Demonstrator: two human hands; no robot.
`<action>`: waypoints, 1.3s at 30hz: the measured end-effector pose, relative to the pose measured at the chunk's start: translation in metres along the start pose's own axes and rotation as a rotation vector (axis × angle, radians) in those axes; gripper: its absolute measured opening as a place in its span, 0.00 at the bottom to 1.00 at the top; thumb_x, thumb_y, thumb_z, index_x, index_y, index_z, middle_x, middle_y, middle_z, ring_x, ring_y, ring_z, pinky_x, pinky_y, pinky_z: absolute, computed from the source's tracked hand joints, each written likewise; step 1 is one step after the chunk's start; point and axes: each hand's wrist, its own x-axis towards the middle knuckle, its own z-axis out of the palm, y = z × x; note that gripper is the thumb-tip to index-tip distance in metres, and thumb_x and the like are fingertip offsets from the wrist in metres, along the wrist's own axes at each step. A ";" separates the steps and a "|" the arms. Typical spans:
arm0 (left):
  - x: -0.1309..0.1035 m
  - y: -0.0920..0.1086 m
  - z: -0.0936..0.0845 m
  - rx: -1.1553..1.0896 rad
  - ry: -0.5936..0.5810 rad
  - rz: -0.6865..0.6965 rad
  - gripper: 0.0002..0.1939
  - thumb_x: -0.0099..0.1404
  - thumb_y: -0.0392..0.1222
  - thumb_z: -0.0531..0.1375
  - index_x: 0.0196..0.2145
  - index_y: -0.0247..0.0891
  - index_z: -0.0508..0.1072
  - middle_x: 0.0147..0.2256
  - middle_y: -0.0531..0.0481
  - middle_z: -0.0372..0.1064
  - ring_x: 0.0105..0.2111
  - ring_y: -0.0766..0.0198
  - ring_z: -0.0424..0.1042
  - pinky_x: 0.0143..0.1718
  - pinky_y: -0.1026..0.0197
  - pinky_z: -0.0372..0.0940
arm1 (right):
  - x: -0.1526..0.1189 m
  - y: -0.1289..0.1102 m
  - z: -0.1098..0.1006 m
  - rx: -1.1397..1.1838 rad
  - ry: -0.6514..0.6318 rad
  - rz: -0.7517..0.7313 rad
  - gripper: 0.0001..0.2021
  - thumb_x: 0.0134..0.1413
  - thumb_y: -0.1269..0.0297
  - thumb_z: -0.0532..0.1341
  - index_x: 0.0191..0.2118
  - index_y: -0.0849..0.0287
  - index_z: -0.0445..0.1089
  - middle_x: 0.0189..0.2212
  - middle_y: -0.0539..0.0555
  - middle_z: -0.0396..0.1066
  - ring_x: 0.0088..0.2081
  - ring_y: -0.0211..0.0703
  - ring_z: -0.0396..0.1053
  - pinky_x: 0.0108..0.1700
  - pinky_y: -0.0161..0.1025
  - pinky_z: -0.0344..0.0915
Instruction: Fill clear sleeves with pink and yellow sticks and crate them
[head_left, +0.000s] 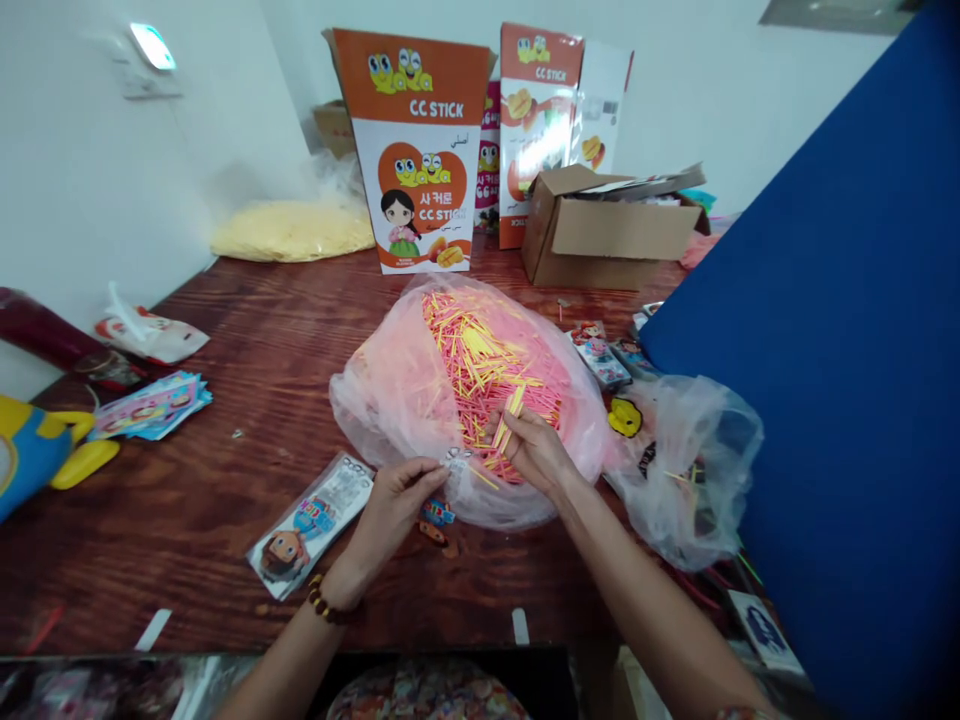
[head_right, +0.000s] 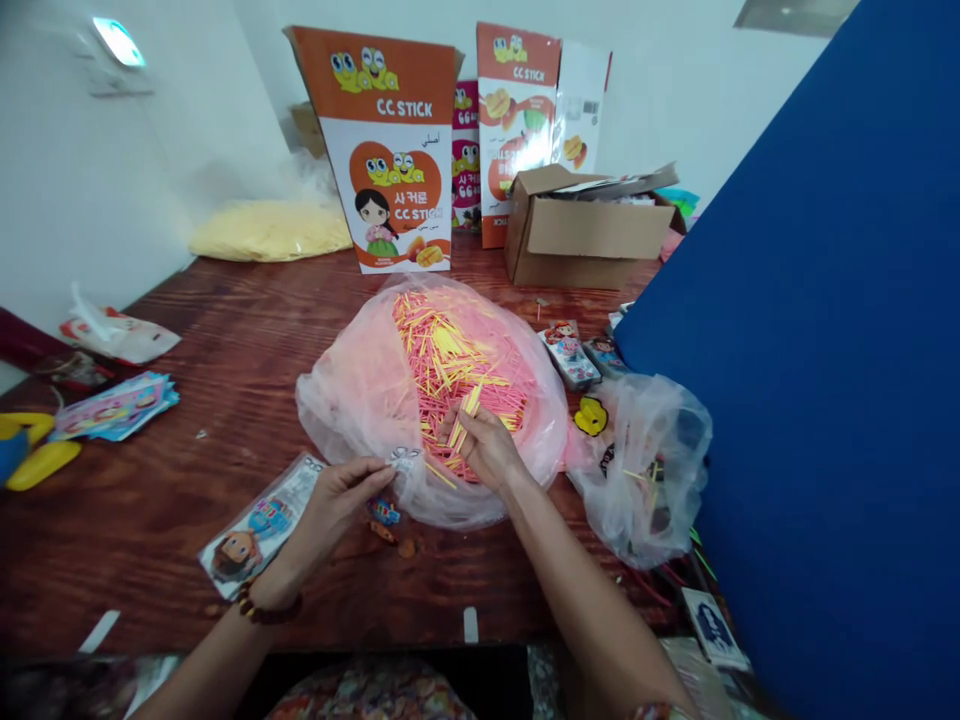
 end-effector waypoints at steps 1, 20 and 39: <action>0.002 0.002 0.001 0.007 -0.011 0.001 0.16 0.59 0.52 0.64 0.27 0.34 0.77 0.23 0.53 0.67 0.24 0.68 0.63 0.28 0.66 0.60 | -0.002 -0.003 0.006 0.012 -0.007 -0.017 0.11 0.46 0.64 0.71 0.36 0.58 0.72 0.28 0.48 0.73 0.28 0.38 0.72 0.37 0.39 0.72; 0.017 0.024 0.014 -0.025 -0.103 0.027 0.18 0.62 0.53 0.61 0.27 0.34 0.75 0.23 0.53 0.66 0.25 0.67 0.64 0.28 0.64 0.60 | -0.023 -0.011 0.060 -0.198 -0.087 -0.364 0.06 0.59 0.62 0.62 0.41 0.52 0.71 0.32 0.48 0.76 0.47 0.46 0.75 0.58 0.49 0.61; 0.054 0.026 0.030 -0.340 -0.045 0.142 0.14 0.57 0.50 0.67 0.32 0.34 0.80 0.31 0.50 0.76 0.31 0.66 0.70 0.37 0.63 0.65 | -0.010 -0.048 0.061 -0.562 -0.123 -0.339 0.13 0.61 0.56 0.59 0.43 0.53 0.79 0.44 0.54 0.78 0.49 0.48 0.72 0.57 0.47 0.63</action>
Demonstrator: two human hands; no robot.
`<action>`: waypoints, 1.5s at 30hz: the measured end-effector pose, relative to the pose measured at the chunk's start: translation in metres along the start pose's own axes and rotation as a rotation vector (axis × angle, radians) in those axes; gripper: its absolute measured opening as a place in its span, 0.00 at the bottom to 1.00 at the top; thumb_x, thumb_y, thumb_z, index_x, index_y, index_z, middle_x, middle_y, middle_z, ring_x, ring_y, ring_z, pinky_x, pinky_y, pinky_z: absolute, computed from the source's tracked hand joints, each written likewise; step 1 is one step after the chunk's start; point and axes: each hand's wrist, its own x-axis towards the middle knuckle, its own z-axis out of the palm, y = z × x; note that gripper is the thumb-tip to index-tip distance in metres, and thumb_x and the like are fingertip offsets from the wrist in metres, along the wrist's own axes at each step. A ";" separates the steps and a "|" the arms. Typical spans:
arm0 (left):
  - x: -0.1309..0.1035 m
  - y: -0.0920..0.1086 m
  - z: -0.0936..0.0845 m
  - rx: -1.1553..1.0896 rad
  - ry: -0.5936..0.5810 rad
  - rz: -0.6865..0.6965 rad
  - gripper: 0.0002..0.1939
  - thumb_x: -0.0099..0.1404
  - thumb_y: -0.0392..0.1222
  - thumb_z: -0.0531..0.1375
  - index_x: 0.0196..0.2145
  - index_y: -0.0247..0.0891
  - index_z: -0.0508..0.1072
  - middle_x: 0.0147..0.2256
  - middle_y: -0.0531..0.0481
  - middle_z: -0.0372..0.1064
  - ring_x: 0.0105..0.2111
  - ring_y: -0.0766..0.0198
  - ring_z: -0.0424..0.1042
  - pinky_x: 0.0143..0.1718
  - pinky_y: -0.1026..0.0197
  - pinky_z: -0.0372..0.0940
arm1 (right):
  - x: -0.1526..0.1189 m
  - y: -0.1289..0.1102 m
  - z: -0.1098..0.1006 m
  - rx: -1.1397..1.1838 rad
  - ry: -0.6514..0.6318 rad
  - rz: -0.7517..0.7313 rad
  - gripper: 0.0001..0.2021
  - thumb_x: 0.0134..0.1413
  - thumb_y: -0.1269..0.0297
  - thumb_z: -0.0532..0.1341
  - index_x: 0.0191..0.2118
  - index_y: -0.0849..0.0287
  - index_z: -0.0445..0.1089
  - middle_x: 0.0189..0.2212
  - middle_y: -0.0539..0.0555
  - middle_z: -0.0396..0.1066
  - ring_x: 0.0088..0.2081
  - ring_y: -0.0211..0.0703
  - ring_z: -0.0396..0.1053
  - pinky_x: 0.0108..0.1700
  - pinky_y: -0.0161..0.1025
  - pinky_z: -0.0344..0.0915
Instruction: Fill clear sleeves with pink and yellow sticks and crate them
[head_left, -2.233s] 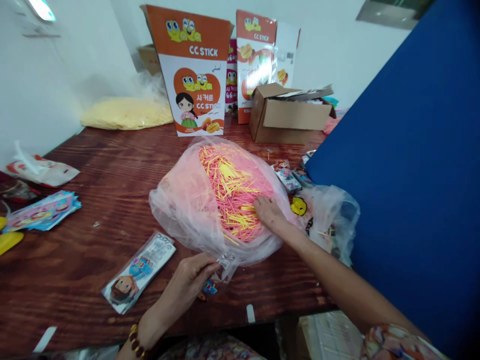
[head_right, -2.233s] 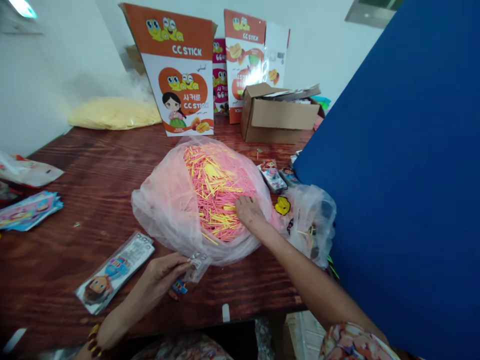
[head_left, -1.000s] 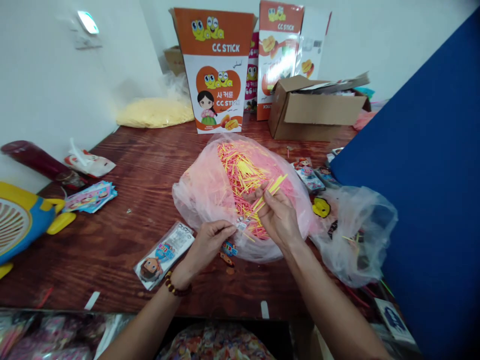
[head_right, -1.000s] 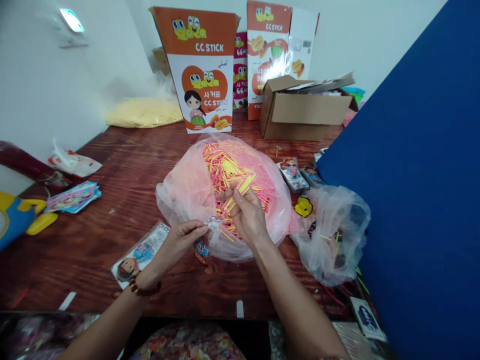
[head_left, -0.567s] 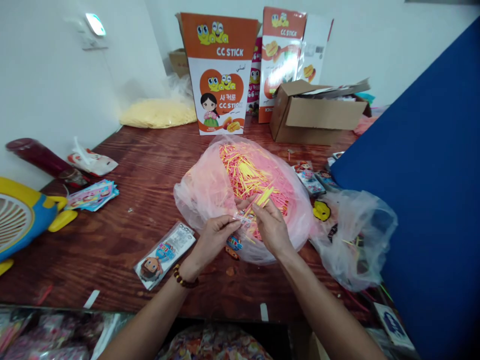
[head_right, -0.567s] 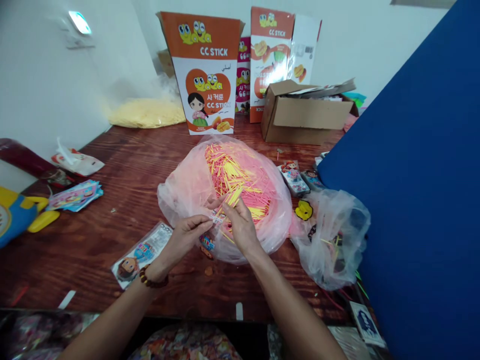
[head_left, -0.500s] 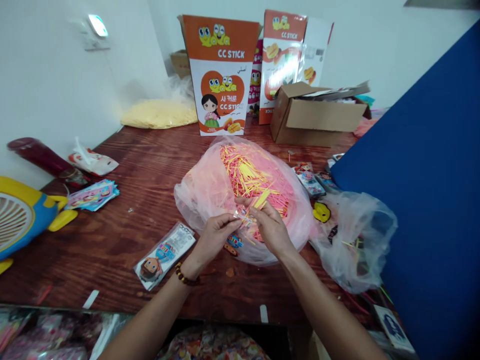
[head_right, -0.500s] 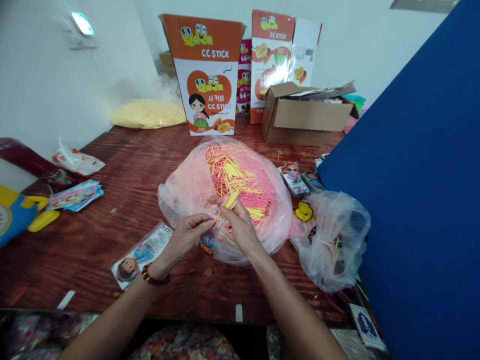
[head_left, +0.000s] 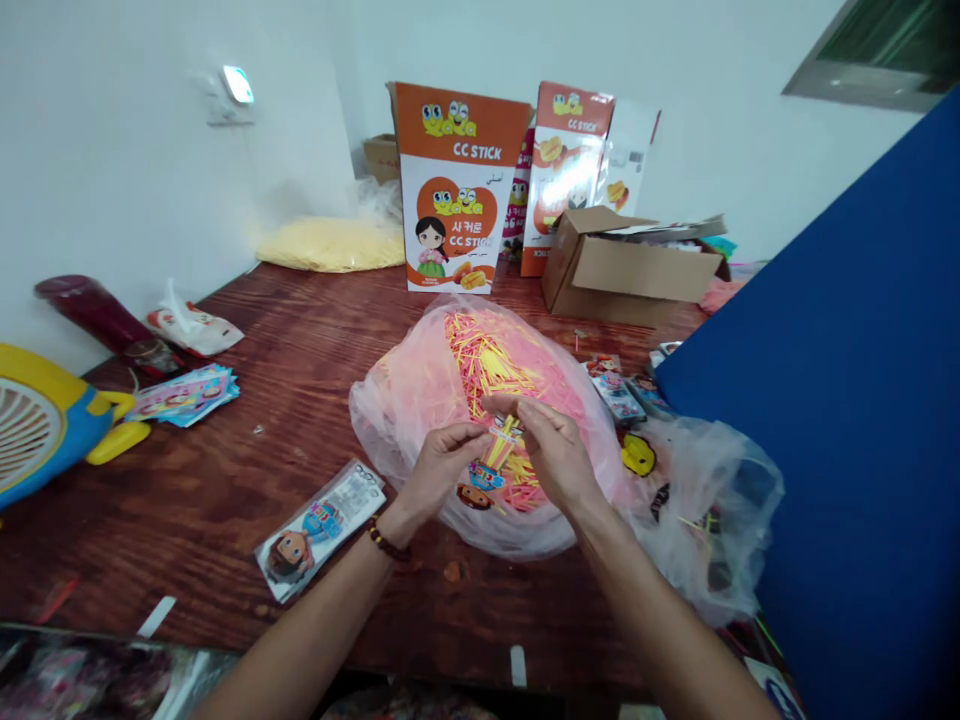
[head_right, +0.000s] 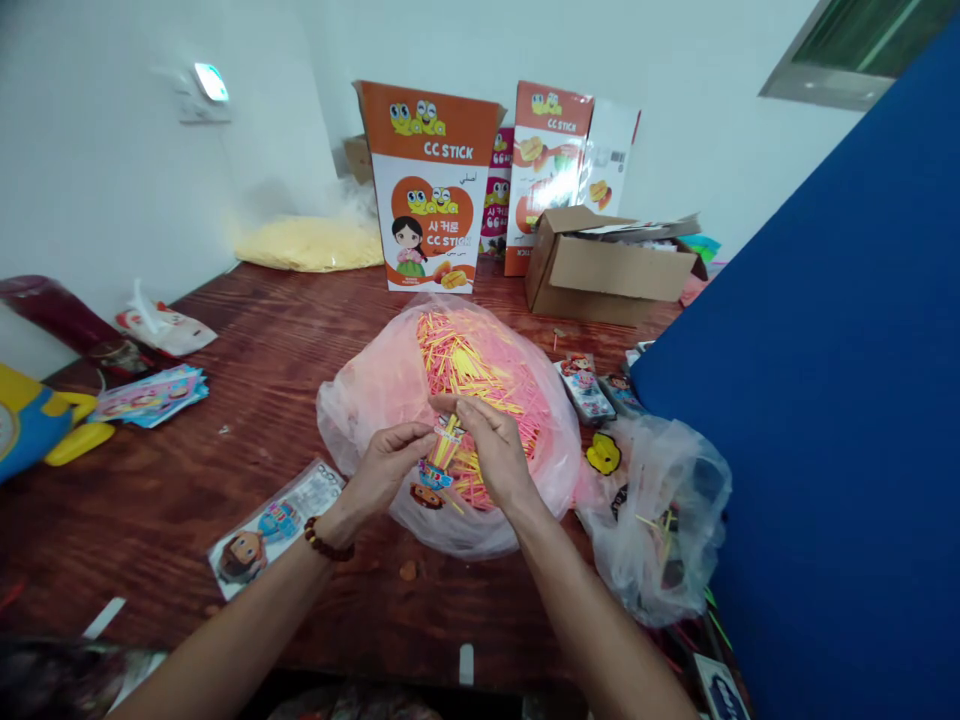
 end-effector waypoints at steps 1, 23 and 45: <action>0.000 -0.001 -0.001 -0.015 -0.012 -0.003 0.15 0.58 0.50 0.66 0.34 0.34 0.81 0.32 0.50 0.76 0.32 0.65 0.71 0.38 0.63 0.66 | 0.002 -0.001 -0.001 -0.018 -0.008 0.009 0.13 0.61 0.56 0.59 0.42 0.53 0.80 0.43 0.54 0.79 0.48 0.48 0.73 0.57 0.47 0.63; 0.001 0.005 -0.010 -0.123 0.066 0.032 0.16 0.61 0.52 0.64 0.31 0.33 0.76 0.27 0.50 0.73 0.27 0.65 0.72 0.31 0.61 0.68 | 0.001 -0.008 -0.009 0.040 0.215 -0.018 0.15 0.57 0.48 0.62 0.33 0.56 0.71 0.17 0.41 0.46 0.17 0.31 0.44 0.19 0.33 0.45; -0.100 -0.036 -0.027 1.480 -0.431 0.418 0.09 0.68 0.42 0.58 0.43 0.37 0.72 0.42 0.43 0.72 0.44 0.51 0.65 0.43 0.49 0.57 | -0.168 0.065 -0.078 -1.038 -0.289 0.454 0.08 0.55 0.68 0.61 0.42 0.56 0.69 0.41 0.54 0.73 0.38 0.44 0.71 0.37 0.37 0.60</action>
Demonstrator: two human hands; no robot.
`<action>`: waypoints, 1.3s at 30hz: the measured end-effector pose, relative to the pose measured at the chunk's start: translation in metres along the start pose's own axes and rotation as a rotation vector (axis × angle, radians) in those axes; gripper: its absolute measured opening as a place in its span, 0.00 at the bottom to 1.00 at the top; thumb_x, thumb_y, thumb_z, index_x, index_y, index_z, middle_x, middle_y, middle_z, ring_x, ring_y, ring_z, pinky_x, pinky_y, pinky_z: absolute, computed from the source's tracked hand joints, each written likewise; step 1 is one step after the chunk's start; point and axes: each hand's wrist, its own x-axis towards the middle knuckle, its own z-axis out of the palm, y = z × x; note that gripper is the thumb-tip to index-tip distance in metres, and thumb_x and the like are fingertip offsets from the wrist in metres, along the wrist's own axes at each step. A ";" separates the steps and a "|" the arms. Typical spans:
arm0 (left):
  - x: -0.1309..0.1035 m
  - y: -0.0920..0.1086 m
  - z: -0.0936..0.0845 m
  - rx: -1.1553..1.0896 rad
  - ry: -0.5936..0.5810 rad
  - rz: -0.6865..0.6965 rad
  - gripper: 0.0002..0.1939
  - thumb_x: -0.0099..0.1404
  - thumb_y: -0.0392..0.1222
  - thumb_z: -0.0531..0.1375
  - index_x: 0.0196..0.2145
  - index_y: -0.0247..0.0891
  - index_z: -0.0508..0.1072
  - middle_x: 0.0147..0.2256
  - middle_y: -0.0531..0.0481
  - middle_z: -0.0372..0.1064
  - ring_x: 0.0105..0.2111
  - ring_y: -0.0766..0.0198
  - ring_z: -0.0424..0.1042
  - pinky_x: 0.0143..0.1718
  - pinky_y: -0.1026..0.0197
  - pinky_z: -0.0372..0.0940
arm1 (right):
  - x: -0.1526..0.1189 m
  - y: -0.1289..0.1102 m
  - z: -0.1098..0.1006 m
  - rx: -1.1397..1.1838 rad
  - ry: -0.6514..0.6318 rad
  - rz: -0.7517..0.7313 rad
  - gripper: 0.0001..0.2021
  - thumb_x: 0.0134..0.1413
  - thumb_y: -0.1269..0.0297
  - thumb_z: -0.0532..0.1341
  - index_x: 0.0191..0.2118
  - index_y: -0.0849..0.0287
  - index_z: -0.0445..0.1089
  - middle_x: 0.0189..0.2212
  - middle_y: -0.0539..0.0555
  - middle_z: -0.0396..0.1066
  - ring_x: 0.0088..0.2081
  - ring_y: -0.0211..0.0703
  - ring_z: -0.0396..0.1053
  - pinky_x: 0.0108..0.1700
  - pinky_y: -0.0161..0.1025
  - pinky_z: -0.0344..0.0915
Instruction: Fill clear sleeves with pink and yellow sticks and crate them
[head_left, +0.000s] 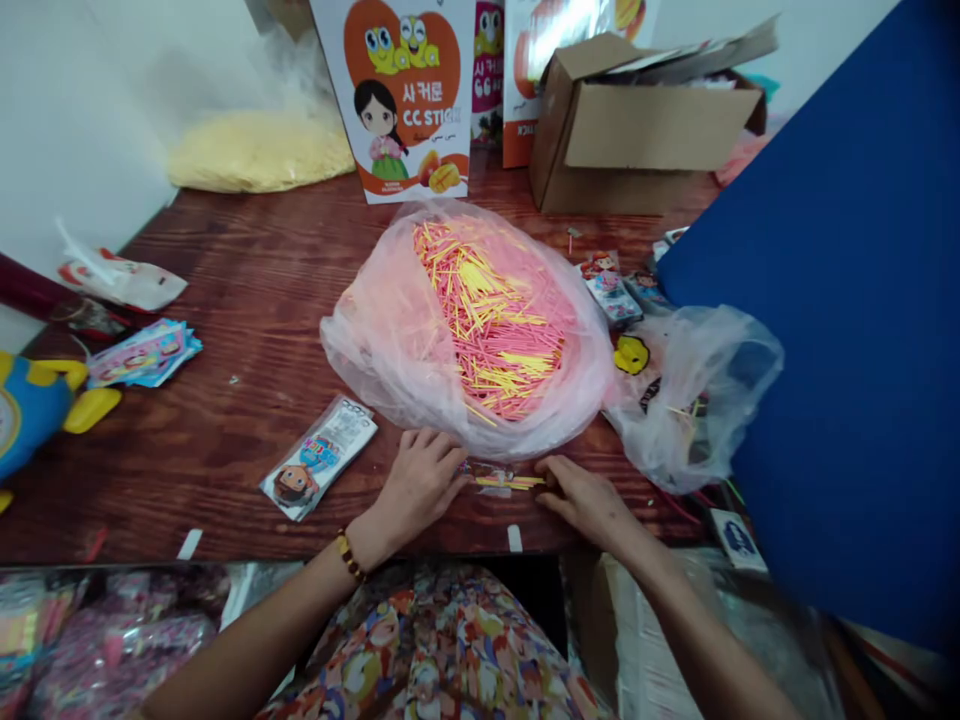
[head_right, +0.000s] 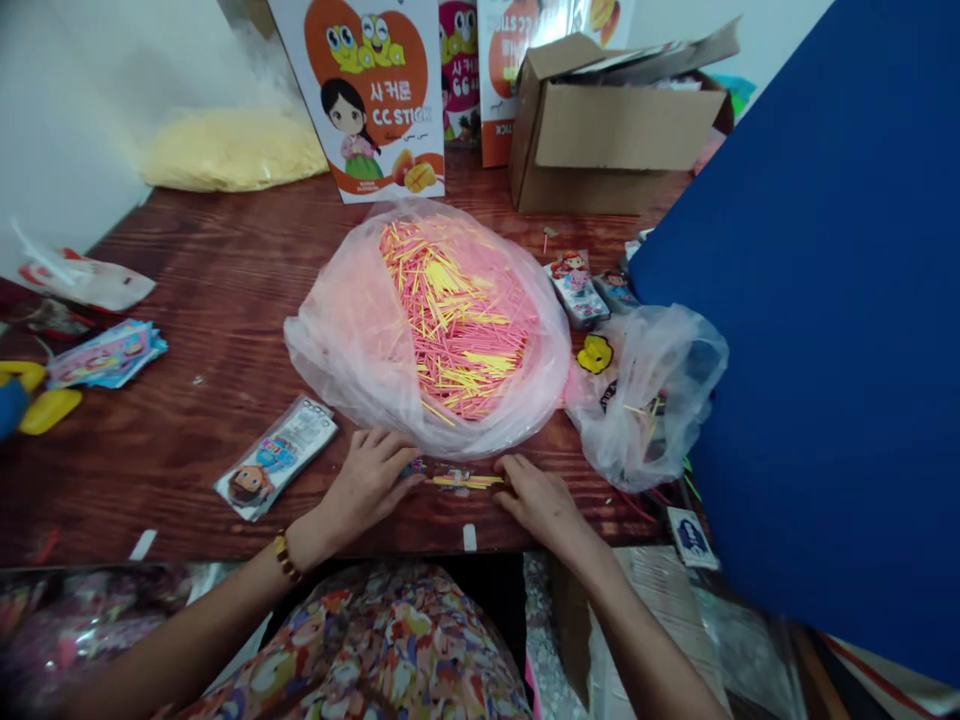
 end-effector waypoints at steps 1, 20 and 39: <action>0.004 0.003 -0.001 0.032 -0.039 0.007 0.08 0.68 0.42 0.58 0.42 0.37 0.72 0.42 0.43 0.72 0.44 0.51 0.64 0.43 0.49 0.56 | 0.000 0.000 0.007 -0.043 -0.001 0.002 0.08 0.57 0.68 0.59 0.43 0.56 0.68 0.42 0.54 0.73 0.38 0.43 0.71 0.36 0.37 0.59; -0.021 0.003 0.025 0.050 -0.046 -0.288 0.09 0.68 0.40 0.57 0.45 0.40 0.72 0.45 0.43 0.71 0.48 0.50 0.62 0.47 0.48 0.54 | 0.021 -0.031 0.048 -0.219 0.021 -0.303 0.05 0.64 0.67 0.56 0.41 0.57 0.70 0.38 0.52 0.74 0.33 0.38 0.70 0.32 0.35 0.53; -0.026 -0.001 -0.008 -1.330 0.374 -0.514 0.08 0.66 0.45 0.60 0.34 0.39 0.67 0.38 0.49 0.72 0.39 0.63 0.71 0.44 0.61 0.65 | 0.023 -0.093 0.016 0.686 0.106 -0.230 0.15 0.49 0.62 0.68 0.44 0.56 0.71 0.32 0.47 0.69 0.26 0.33 0.61 0.30 0.32 0.60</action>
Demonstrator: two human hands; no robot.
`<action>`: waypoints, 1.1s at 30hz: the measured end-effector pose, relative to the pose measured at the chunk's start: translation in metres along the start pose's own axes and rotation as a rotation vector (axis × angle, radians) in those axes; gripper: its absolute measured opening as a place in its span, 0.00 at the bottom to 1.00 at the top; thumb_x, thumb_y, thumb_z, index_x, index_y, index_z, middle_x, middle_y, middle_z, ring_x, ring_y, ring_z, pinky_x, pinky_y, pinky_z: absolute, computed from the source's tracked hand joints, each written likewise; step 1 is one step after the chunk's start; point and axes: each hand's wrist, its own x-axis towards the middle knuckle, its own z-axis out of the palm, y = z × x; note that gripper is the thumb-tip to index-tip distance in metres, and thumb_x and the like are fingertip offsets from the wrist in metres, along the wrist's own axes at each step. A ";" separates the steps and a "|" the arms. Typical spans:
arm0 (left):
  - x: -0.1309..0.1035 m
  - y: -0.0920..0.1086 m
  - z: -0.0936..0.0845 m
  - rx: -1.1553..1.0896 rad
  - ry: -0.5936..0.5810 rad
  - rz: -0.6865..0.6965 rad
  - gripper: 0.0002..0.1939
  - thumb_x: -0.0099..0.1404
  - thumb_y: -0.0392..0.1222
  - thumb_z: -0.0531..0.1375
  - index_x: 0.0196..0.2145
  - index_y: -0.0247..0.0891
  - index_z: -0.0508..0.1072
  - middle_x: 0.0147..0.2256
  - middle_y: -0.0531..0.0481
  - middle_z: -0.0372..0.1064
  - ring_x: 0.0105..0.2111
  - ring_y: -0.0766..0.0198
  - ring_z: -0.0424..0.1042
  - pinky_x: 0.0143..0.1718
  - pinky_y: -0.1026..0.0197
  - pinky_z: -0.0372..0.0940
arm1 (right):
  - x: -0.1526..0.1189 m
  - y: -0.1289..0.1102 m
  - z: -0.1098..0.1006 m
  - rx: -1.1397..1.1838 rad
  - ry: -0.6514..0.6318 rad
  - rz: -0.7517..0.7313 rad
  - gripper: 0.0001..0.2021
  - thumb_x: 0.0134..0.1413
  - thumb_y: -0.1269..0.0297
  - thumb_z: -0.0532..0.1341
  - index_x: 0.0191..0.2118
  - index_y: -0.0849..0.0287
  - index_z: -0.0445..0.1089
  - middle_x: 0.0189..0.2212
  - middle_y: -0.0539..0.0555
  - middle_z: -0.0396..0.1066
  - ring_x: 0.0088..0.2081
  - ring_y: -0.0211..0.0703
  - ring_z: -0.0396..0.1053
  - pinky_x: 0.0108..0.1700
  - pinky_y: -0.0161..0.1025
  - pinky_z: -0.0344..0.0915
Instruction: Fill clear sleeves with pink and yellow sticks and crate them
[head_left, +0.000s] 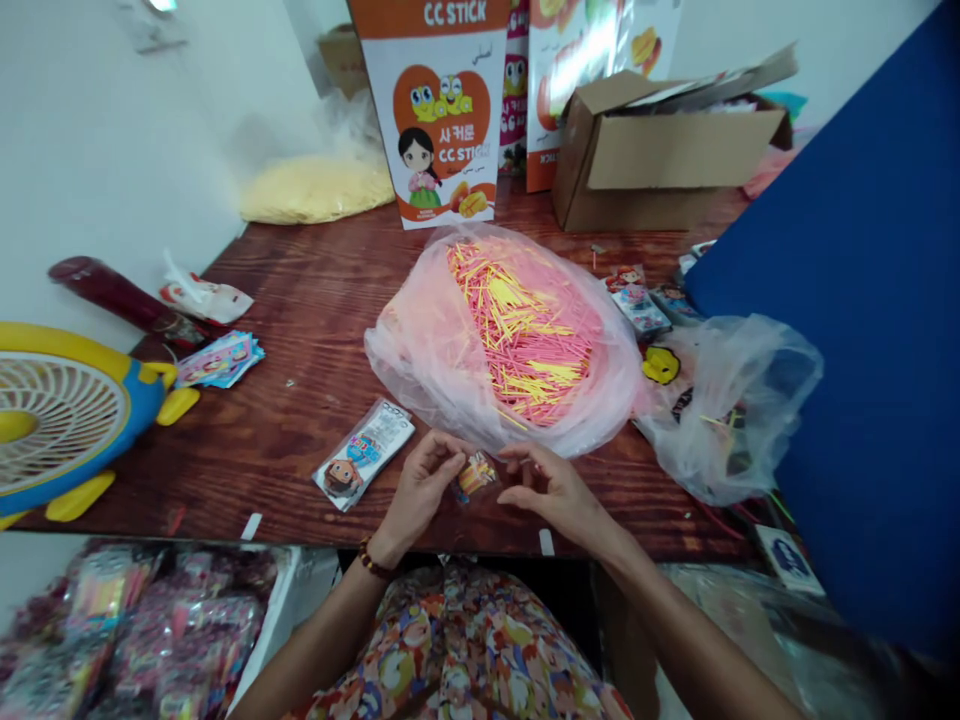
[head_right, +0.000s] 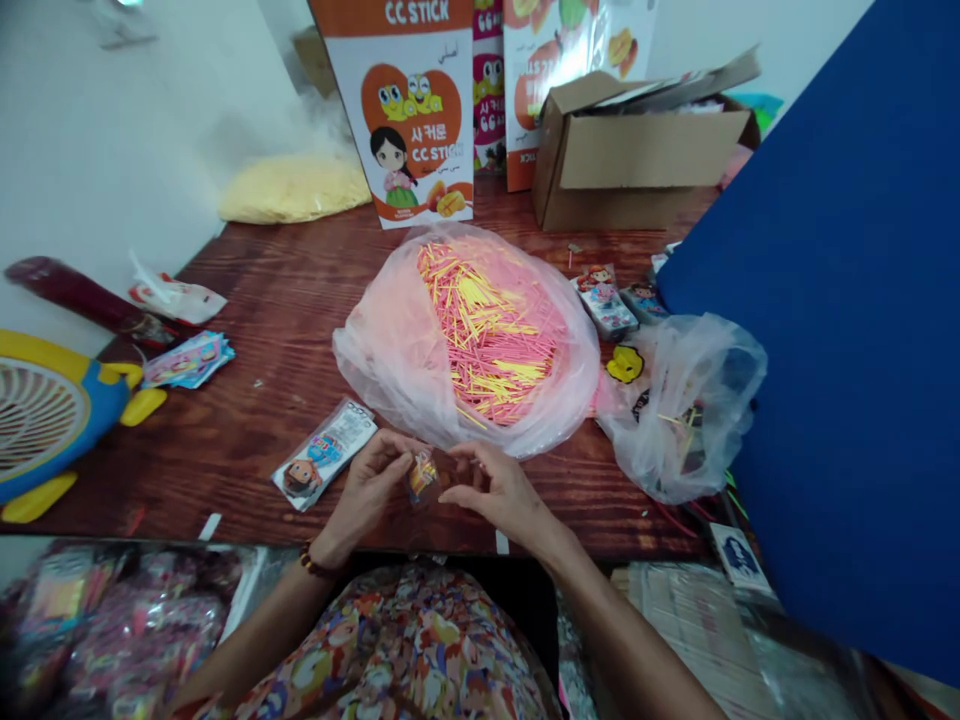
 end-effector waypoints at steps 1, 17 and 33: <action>0.001 0.002 0.003 0.003 0.017 0.023 0.08 0.66 0.44 0.60 0.34 0.39 0.67 0.37 0.50 0.72 0.38 0.64 0.71 0.43 0.62 0.65 | 0.004 -0.005 0.003 -0.039 -0.002 -0.058 0.11 0.51 0.63 0.66 0.41 0.57 0.72 0.31 0.48 0.69 0.28 0.34 0.62 0.31 0.33 0.60; 0.004 0.003 -0.012 -0.174 0.131 -0.221 0.19 0.55 0.48 0.69 0.41 0.37 0.71 0.33 0.51 0.75 0.32 0.65 0.73 0.36 0.63 0.66 | 0.060 -0.010 0.039 0.006 0.029 -0.019 0.13 0.56 0.56 0.60 0.25 0.58 0.66 0.20 0.45 0.59 0.24 0.34 0.55 0.26 0.33 0.52; 0.016 -0.023 -0.047 0.124 0.147 -0.233 0.12 0.55 0.47 0.66 0.30 0.34 0.78 0.27 0.51 0.75 0.27 0.63 0.69 0.31 0.62 0.63 | 0.071 0.000 0.044 -0.255 -0.092 -0.023 0.10 0.58 0.60 0.57 0.33 0.58 0.73 0.28 0.49 0.73 0.32 0.40 0.68 0.35 0.35 0.60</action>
